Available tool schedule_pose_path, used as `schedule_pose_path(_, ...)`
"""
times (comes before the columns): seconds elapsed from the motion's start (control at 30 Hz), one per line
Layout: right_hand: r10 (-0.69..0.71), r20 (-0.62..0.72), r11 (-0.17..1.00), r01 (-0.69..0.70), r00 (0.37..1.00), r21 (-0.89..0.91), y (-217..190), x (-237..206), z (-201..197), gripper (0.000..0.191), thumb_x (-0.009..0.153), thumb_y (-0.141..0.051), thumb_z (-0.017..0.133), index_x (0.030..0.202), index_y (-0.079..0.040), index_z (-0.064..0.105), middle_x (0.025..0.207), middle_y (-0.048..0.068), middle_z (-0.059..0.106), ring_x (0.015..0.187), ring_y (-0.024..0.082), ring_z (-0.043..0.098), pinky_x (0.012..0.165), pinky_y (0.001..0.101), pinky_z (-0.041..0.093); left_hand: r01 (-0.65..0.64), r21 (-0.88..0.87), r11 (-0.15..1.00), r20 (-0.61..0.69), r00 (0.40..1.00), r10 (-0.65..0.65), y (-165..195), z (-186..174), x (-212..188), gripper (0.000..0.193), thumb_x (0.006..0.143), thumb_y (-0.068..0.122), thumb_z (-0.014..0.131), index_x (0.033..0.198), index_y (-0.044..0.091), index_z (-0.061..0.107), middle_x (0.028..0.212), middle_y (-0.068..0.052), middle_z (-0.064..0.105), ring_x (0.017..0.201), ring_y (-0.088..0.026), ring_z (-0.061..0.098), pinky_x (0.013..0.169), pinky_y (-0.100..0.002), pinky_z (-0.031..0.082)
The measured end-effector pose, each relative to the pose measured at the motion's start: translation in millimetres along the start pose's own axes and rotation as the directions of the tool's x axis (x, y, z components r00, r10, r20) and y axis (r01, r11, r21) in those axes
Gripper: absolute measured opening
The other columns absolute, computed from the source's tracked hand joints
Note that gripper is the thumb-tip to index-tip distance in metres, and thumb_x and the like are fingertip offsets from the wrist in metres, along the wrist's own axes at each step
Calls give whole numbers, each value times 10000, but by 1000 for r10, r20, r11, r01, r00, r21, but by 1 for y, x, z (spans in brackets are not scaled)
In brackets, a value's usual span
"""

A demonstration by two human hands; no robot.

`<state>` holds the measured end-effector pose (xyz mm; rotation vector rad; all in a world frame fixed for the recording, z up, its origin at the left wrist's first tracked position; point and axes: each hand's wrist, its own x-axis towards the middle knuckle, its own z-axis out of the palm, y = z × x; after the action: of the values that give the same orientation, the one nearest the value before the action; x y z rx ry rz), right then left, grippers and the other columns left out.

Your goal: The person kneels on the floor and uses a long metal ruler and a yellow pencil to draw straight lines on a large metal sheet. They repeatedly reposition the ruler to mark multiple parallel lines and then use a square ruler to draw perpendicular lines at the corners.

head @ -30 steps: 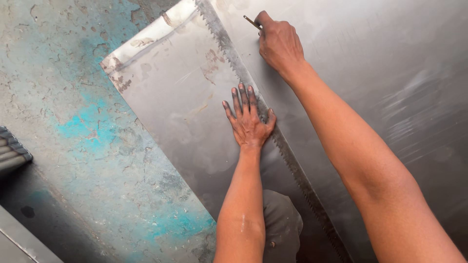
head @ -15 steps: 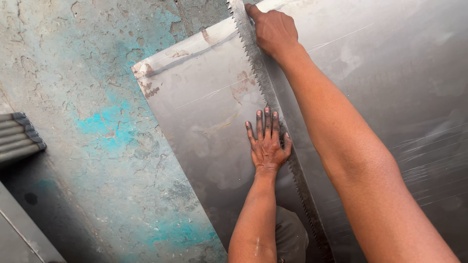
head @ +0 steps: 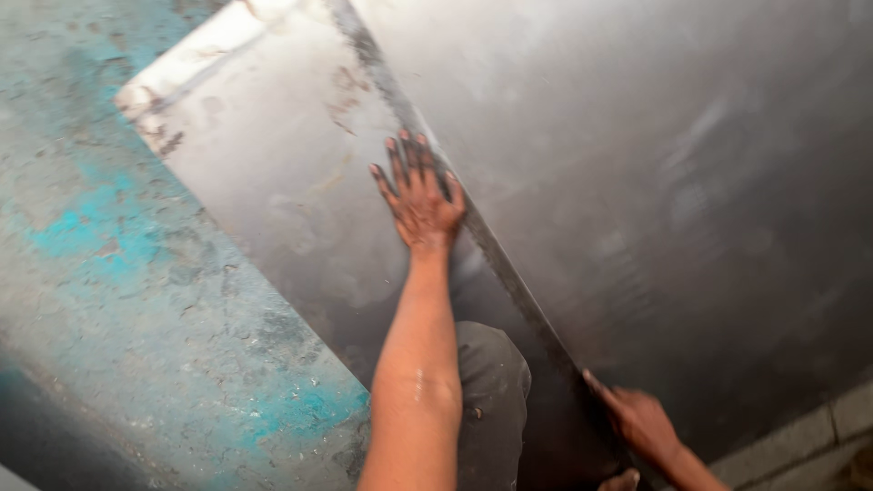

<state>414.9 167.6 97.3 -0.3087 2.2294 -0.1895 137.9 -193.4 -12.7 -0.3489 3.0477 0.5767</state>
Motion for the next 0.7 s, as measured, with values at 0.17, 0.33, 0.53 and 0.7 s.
schedule_pose_path(0.17, -131, -347, 984, 163, 929, 67, -28, 101, -69, 657, 941, -43, 535, 1560, -226, 413, 704, 101, 626, 632, 292, 583, 621, 449, 478, -25, 75, 997, 9, 1000, 24, 2, -4, -1, 704, 1007, 342, 489, 1633, 62, 324, 1727, -104, 185, 1605, -299, 106, 1301, -576, 21)
schedule_pose_path(0.33, -168, -378, 985, 168, 911, -33, -96, 219, -130, 558, 957, -150, 504, 1504, -259, 502, 790, 98, 697, 748, 315, 644, 701, 467, 471, -9, 114, 993, 54, 999, 2, 0, -3, -3, 700, 1033, 354, 451, 1653, 86, 269, 1733, -92, 155, 1608, -280, 87, 1304, -558, -2)
schedule_pose_path(0.53, -141, -358, 989, 120, 923, -81, -31, 99, 3, 763, 910, 7, 443, 1606, -297, 370, 779, 78, 640, 675, 256, 605, 697, 405, 472, -62, 184, 981, 56, 997, 52, -18, 16, -7, 691, 1114, 387, 473, 1699, 101, 242, 1766, -91, 145, 1640, -273, 93, 1334, -538, 3)
schedule_pose_path(0.7, 116, -133, 993, -112, 984, 37, 84, -174, 201, 885, 856, -15, 590, 1599, -335, 232, 753, 5, 606, 678, 193, 561, 689, 367, 462, -162, 183, 970, -54, 983, 174, -38, 31, -7, 596, 1143, 317, 445, 1674, 66, 340, 1721, -137, 308, 1592, -349, 230, 1313, -560, 105)
